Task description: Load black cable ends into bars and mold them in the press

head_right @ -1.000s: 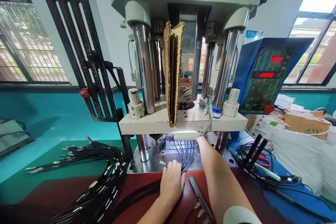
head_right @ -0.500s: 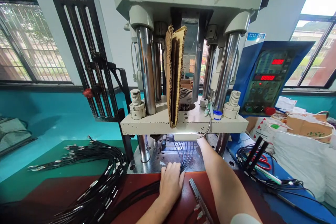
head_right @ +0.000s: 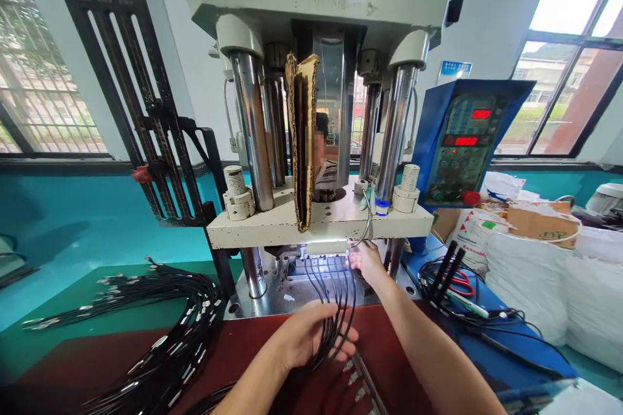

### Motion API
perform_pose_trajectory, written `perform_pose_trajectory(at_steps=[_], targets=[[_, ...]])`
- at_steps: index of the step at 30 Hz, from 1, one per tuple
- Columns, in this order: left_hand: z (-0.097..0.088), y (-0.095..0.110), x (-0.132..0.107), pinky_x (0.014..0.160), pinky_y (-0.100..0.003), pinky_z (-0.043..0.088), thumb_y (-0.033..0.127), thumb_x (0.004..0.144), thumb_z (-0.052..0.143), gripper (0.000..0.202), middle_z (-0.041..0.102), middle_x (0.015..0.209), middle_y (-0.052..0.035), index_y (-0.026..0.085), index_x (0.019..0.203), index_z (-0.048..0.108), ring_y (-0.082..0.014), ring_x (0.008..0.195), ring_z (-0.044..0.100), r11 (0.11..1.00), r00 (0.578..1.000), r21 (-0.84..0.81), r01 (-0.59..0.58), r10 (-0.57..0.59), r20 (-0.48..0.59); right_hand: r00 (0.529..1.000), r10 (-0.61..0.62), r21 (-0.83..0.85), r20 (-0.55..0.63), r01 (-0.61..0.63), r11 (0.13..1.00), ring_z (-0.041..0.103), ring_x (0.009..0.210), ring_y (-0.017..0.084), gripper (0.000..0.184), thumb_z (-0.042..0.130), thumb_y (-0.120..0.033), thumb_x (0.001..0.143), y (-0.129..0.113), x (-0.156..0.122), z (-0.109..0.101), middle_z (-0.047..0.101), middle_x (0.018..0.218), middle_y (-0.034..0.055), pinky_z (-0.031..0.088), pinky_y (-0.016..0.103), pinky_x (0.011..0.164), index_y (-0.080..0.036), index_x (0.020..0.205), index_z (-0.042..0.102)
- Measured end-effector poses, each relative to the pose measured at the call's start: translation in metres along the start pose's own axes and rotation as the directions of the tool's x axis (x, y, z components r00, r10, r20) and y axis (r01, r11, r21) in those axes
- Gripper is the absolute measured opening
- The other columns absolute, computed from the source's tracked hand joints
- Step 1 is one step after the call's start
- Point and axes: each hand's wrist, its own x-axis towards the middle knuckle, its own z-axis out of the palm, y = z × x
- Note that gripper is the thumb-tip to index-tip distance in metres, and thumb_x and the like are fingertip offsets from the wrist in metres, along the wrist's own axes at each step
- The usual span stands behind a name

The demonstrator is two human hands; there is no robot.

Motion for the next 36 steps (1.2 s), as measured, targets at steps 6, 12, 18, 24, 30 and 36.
perform_pose_trajectory(at_steps=[6,12,18,24,30,36], targets=[[0.022,-0.023,0.006,0.053,-0.023,0.039,0.039,0.075,0.053,0.034,0.059,0.065,-0.0021,0.013,0.097,0.051,-0.0113,0.052,0.055,0.935,1.0,-0.354,-0.008,0.0,-0.023,0.999,0.02,0.09,-0.028,-0.018,0.996,0.056,0.041,0.014,0.022,0.059,-0.038,0.068,-0.015,-0.075,-0.018,0.058,0.049,-0.0023,0.038,0.02,0.035,-0.019,0.078,0.055],[0.05,-0.05,-0.007,0.036,-0.016,0.008,0.034,0.074,0.057,0.022,0.032,0.042,0.0092,0.013,0.076,0.05,-0.0005,0.031,0.019,0.968,0.997,-0.241,0.072,-0.065,0.037,0.977,-0.004,0.154,-0.215,0.038,0.987,0.056,0.042,0.015,0.025,0.061,-0.039,0.064,-0.022,-0.112,-0.056,0.059,0.052,-0.0009,0.041,0.022,0.035,-0.018,0.075,0.053],[0.084,-0.077,-0.032,0.035,-0.019,0.006,0.045,0.071,0.058,0.034,0.038,0.043,0.0073,0.012,0.079,0.052,-0.0009,0.029,0.021,0.98,0.953,-0.001,0.201,-0.196,0.23,0.93,0.023,0.166,-0.368,0.041,0.985,0.061,0.048,0.016,0.027,0.064,-0.037,0.062,-0.029,-0.143,-0.122,0.063,0.053,0.001,0.048,0.023,0.043,-0.018,0.079,0.053],[0.095,-0.07,-0.037,0.036,-0.019,0.008,0.045,0.069,0.059,0.035,0.037,0.042,0.0083,0.012,0.08,0.052,-0.0011,0.029,0.022,0.987,0.971,0.036,0.158,-0.162,0.174,0.915,0.062,0.111,-0.398,-0.019,0.994,0.058,0.043,0.016,0.032,0.068,-0.039,0.06,-0.017,-0.189,-0.178,0.061,0.051,0.0004,0.046,0.024,0.04,-0.017,0.079,0.054],[0.096,-0.074,-0.034,0.034,-0.019,0.011,0.045,0.072,0.056,0.035,0.038,0.042,0.0079,0.012,0.081,0.052,-0.0017,0.029,0.024,0.981,0.973,0.103,0.164,-0.178,0.146,0.997,-0.068,-0.47,-0.046,0.038,0.882,0.057,0.065,0.018,0.019,0.061,-0.03,0.068,-0.005,-0.221,-0.203,0.06,0.069,0.0025,0.046,0.032,0.064,-0.018,0.083,0.06],[0.098,-0.08,-0.034,0.033,-0.018,0.016,0.046,0.071,0.056,0.036,0.039,0.043,0.0078,0.011,0.081,0.054,-0.0015,0.029,0.025,0.973,0.97,0.141,0.183,-0.201,0.133,0.963,-0.251,-0.841,0.094,0.212,0.498,0.051,0.091,0.024,0.016,0.053,-0.029,0.072,-0.032,-0.228,-0.188,0.057,0.092,0.0069,0.039,0.038,0.084,-0.023,0.081,0.065]])
